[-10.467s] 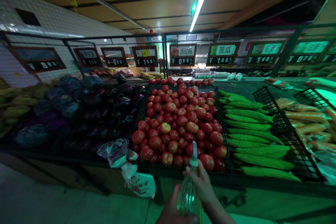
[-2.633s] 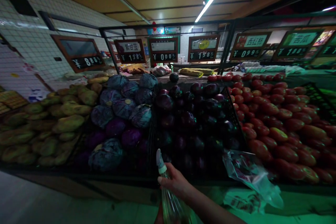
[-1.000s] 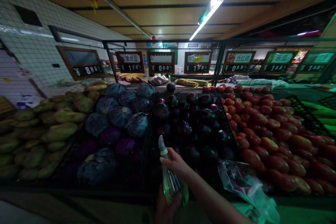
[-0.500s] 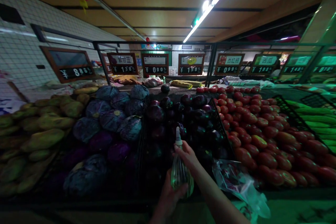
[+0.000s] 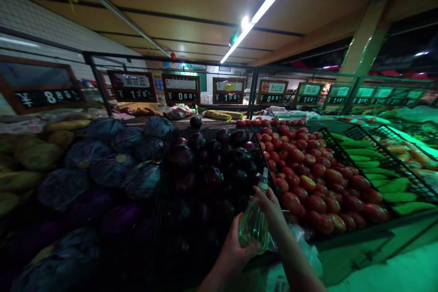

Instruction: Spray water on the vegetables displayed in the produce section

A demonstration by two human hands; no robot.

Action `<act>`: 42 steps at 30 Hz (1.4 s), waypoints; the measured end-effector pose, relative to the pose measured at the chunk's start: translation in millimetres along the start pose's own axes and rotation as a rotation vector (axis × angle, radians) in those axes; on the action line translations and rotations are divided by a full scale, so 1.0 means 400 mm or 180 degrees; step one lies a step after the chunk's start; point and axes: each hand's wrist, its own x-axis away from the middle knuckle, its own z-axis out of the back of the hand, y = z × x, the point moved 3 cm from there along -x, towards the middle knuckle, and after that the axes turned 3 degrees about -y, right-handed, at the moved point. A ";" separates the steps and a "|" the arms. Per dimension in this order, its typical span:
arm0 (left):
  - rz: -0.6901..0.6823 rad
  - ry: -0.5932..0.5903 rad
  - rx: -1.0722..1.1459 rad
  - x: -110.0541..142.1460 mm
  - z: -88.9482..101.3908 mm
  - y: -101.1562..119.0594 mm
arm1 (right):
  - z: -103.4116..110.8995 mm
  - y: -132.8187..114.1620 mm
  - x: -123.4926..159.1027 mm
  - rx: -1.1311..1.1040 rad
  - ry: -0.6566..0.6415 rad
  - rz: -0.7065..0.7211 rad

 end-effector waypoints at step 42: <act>0.0447 0.1241 -0.1980 0.160 0.193 -0.139 | -0.139 0.020 -0.095 -0.0220 0.0134 0.0270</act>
